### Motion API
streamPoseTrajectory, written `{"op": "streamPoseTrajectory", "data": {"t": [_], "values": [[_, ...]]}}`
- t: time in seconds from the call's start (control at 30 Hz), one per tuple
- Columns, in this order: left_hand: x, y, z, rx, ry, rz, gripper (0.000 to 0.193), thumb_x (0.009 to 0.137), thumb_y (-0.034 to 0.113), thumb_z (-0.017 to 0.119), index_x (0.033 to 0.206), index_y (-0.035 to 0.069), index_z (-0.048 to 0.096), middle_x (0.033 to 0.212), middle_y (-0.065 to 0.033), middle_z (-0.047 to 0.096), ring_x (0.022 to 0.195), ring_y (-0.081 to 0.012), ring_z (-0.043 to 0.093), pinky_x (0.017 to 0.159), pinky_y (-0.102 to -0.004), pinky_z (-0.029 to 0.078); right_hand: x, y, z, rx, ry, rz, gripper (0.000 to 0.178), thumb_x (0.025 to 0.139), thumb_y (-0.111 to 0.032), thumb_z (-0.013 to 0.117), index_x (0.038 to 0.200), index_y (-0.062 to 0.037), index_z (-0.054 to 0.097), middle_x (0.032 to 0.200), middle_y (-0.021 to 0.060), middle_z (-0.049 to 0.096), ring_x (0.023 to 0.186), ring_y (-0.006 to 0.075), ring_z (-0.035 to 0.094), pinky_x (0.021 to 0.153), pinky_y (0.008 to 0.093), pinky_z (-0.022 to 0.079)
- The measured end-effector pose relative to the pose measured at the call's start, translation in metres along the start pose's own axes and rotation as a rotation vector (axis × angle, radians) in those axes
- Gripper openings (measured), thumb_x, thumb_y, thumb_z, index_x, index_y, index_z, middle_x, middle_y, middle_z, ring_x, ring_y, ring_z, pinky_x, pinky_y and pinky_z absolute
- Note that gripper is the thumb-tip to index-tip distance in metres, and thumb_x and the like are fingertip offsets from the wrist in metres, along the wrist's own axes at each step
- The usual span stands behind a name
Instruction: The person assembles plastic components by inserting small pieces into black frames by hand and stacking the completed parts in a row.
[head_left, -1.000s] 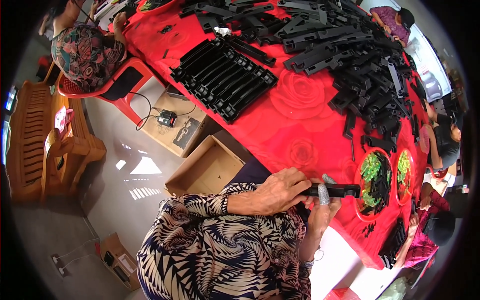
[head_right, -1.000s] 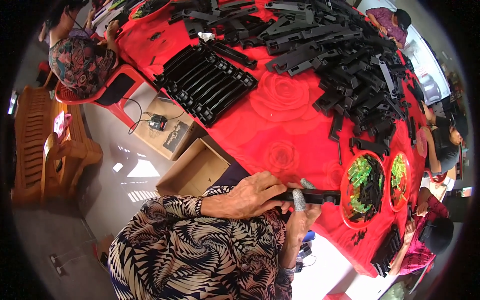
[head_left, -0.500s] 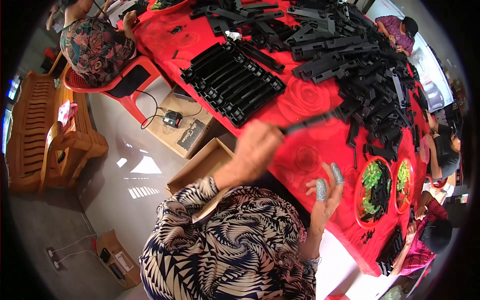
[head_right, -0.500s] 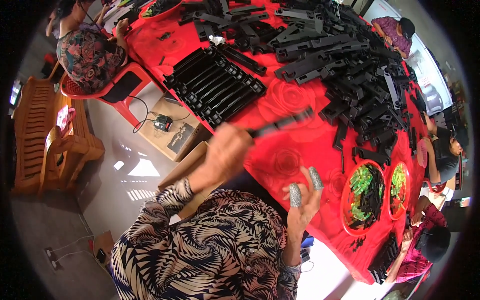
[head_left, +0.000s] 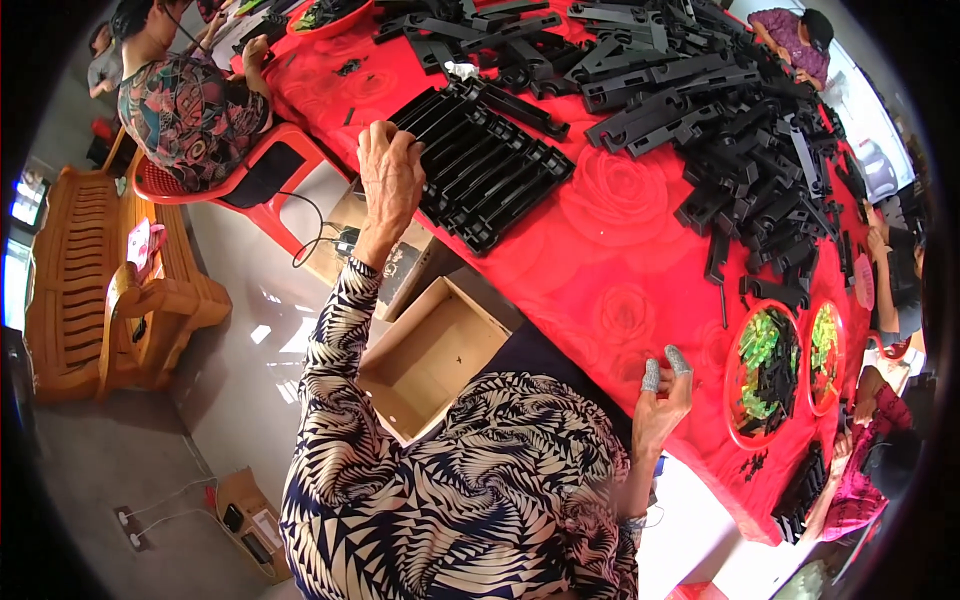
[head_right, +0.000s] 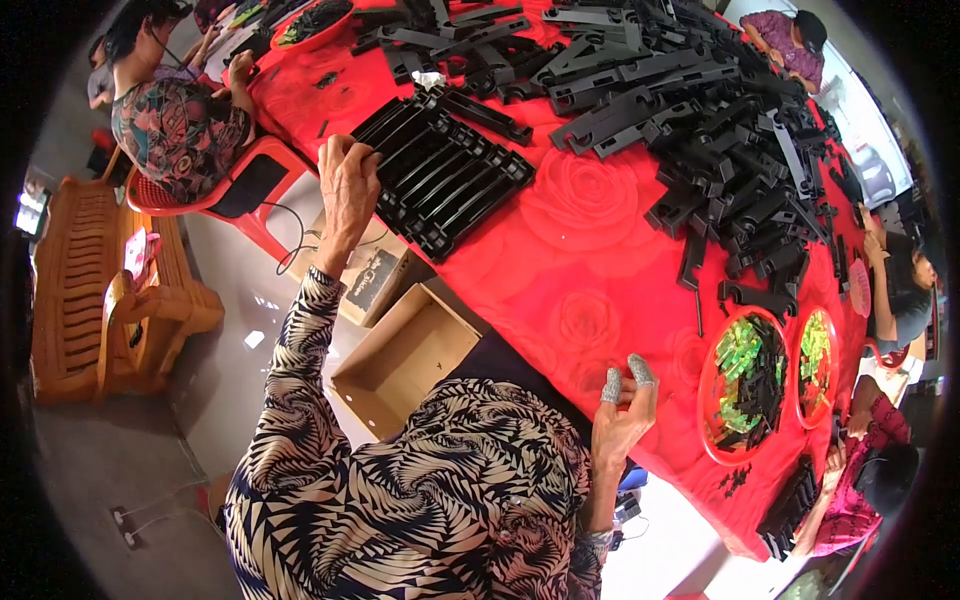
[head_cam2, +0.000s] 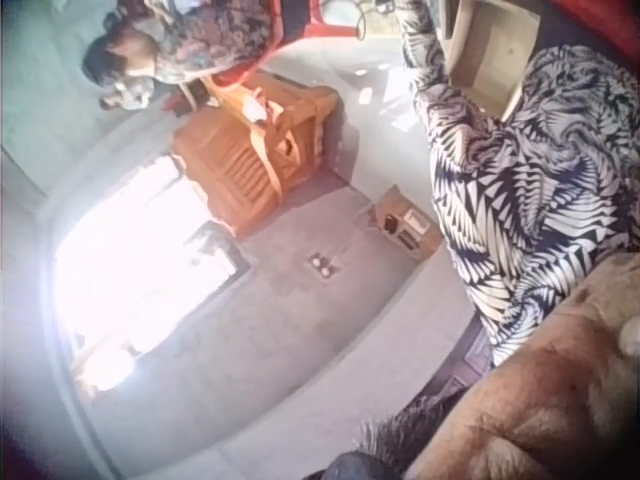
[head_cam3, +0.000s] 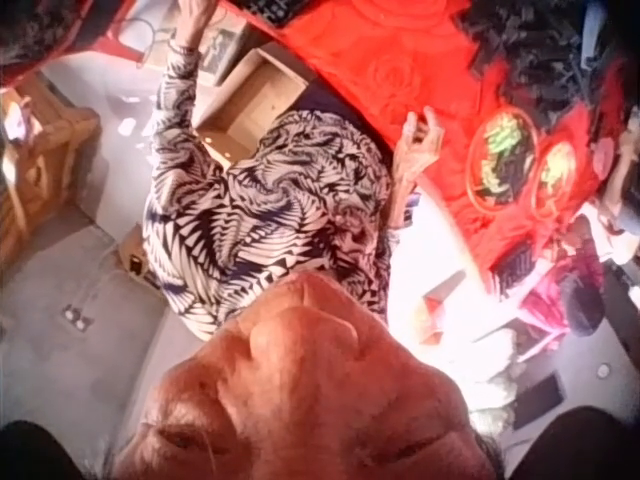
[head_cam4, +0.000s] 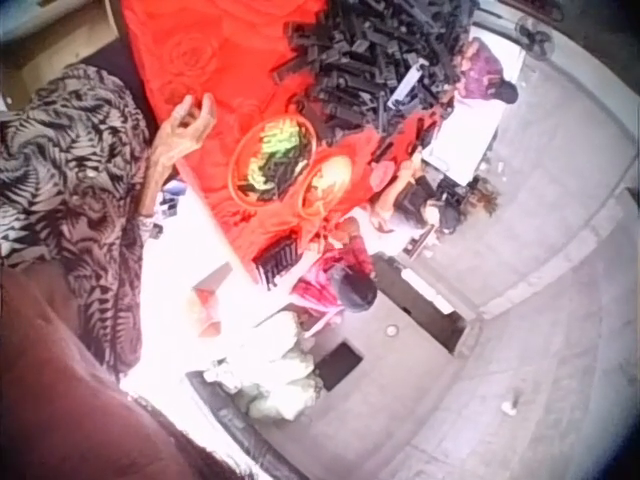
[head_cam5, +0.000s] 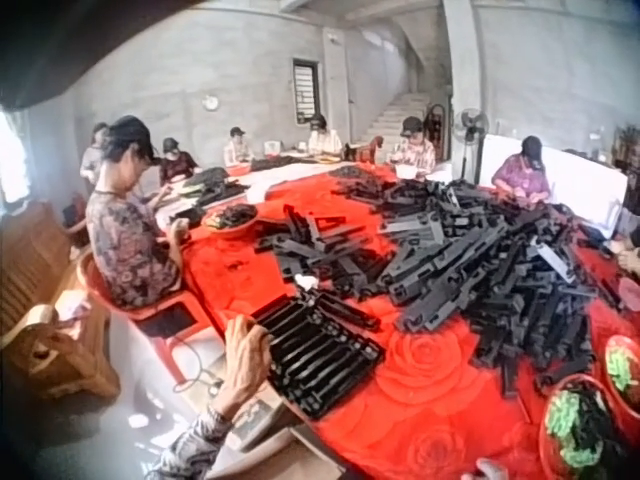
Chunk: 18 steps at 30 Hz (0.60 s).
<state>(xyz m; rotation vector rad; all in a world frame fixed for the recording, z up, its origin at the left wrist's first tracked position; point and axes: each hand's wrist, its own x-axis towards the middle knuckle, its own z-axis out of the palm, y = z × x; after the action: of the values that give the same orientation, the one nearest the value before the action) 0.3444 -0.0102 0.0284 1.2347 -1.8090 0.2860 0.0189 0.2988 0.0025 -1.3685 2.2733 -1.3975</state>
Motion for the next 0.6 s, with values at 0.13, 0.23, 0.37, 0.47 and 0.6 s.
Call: {"op": "streamPoseTrajectory", "data": {"t": [0.13,0.23,0.37,0.47,0.6], "values": [[-0.003,-0.009,0.006,0.024,-0.01,-0.006,0.011,0.077,0.005,0.069,0.085,0.002,0.062,0.102,-0.0147,0.053,0.094,-0.0336,0.049,0.081,-0.0444,0.041,0.0,0.003,0.002,0.007,-0.014,-0.038,0.019,0.086,0.002,0.068,0.106,0.0035,0.065,0.105,0.0138,0.064,0.073,0.017,0.061,0.055,0.026,0.047],[-0.003,-0.01,0.008,0.026,-0.015,-0.021,0.011,0.077,0.005,0.069,0.084,0.001,0.062,0.102,-0.015,0.052,0.094,-0.0337,0.049,0.082,-0.0444,0.041,0.001,0.007,0.005,-0.022,0.007,-0.127,0.015,0.086,0.002,0.067,0.101,0.0038,0.066,0.105,0.0139,0.065,0.073,0.0169,0.061,0.055,0.0254,0.047],[-0.003,-0.013,0.016,0.033,-0.027,-0.03,0.011,0.077,0.005,0.068,0.085,0.001,0.062,0.102,-0.0152,0.052,0.095,-0.034,0.049,0.083,-0.0441,0.041,0.0,0.004,0.006,-0.015,-0.012,-0.071,0.013,0.086,0.003,0.067,0.1,0.0041,0.066,0.105,0.0146,0.066,0.073,0.0185,0.062,0.055,0.0264,0.048],[-0.004,-0.011,0.018,0.041,-0.043,-0.032,0.011,0.077,0.005,0.068,0.085,0.0,0.062,0.102,-0.0155,0.053,0.095,-0.0341,0.049,0.084,-0.0439,0.041,0.001,0.004,0.006,-0.073,0.021,-0.189,0.014,0.086,0.003,0.067,0.1,0.0039,0.066,0.104,0.0152,0.066,0.073,0.0196,0.063,0.054,0.0277,0.049],[-0.003,-0.009,0.02,0.036,-0.034,0.001,0.012,0.078,0.005,0.068,0.086,-0.001,0.061,0.102,-0.0159,0.053,0.094,-0.0341,0.049,0.084,-0.044,0.042,0.001,0.004,0.006,-0.073,0.018,-0.175,0.013,0.086,0.003,0.067,0.099,0.0036,0.066,0.103,0.0159,0.066,0.072,0.0214,0.064,0.053,0.0283,0.05]]}}
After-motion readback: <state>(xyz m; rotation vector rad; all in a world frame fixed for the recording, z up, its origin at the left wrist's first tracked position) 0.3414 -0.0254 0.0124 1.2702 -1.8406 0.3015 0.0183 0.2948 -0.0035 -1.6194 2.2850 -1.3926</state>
